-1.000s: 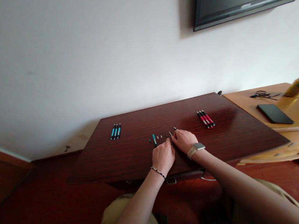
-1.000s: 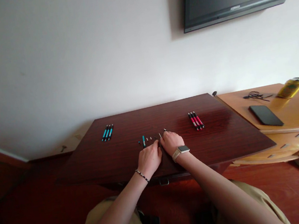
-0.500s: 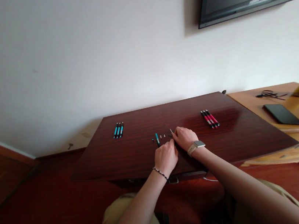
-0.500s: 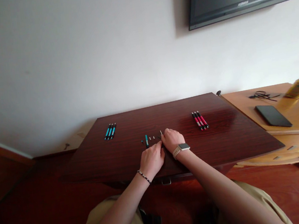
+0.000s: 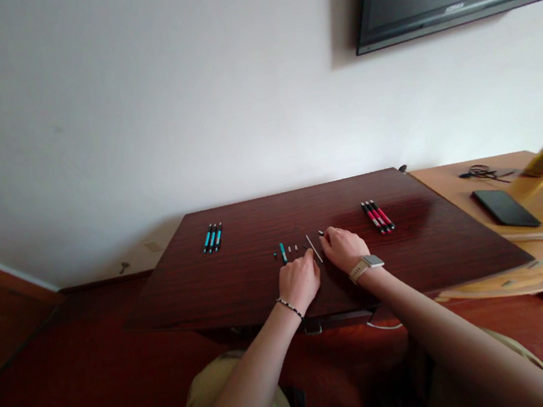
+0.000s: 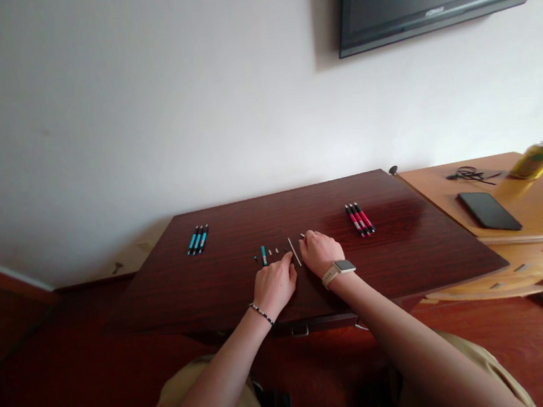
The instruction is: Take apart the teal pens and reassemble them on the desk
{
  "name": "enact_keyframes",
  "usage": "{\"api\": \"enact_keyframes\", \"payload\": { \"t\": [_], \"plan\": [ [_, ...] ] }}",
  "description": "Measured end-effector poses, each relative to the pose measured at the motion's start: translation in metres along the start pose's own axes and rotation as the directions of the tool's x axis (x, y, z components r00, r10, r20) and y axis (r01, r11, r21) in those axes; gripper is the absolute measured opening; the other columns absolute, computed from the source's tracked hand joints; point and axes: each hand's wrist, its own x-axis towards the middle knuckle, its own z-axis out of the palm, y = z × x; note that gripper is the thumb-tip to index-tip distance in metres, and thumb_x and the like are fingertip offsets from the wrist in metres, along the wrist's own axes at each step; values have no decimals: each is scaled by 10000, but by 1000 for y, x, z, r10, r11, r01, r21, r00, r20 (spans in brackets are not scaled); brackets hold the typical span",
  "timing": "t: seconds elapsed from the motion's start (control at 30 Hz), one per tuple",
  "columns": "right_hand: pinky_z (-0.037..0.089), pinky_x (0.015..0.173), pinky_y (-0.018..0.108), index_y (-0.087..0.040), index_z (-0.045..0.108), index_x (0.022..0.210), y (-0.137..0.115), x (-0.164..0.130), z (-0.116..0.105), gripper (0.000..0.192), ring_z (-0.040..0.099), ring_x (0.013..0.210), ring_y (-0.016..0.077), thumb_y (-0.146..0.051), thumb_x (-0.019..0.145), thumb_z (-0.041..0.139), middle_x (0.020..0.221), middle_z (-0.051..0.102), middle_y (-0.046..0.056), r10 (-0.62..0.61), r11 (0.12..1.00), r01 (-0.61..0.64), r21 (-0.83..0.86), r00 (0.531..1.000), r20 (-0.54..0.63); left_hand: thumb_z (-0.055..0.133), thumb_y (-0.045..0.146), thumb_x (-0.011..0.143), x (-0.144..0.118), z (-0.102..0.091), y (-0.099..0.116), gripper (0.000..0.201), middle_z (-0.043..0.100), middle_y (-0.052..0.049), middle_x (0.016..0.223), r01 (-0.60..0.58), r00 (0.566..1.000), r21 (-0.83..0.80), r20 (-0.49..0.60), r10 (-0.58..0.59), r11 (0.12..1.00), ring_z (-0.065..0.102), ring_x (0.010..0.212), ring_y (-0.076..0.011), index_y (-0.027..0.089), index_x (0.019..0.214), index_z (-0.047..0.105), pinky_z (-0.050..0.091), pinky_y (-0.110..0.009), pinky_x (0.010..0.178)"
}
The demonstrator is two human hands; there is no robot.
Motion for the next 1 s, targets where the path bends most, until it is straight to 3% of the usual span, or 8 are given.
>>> {"api": "enact_keyframes", "payload": {
  "t": [0.3, 0.57, 1.0],
  "plan": [
    [470, 777, 316, -204, 687, 1058, 12, -1, -5, 336, 732, 955, 254, -423, 1080, 433, 1076, 761, 112, 30, 999, -30, -16, 999, -14, 448, 299, 1062, 0, 0, -2, 375, 794, -112, 1029, 30, 1000, 6, 0, -30, 1000, 780, 935, -271, 218, 1401, 587, 589, -356, 818],
    [465, 768, 326, -201, 690, 1048, 22, -2, -6, 335, 732, 947, 268, -433, 1080, 451, 1067, 760, 122, 49, 999, -50, -23, 999, -14, 458, 283, 1050, 1, 1, -3, 287, 790, -111, 961, 42, 999, -8, -9, -42, 999, 782, 886, -295, 194, 1273, 616, 588, -381, 787],
    [451, 786, 317, -205, 650, 1059, 33, -2, 1, 237, 709, 968, 247, -416, 1036, 544, 1093, 722, 98, 34, 999, -34, 29, 999, -32, 447, 290, 1060, -1, 1, -5, 267, 785, -117, 970, 28, 1000, -9, 3, -28, 1000, 782, 898, -292, 183, 1249, 604, 586, -374, 785]
  ]
}}
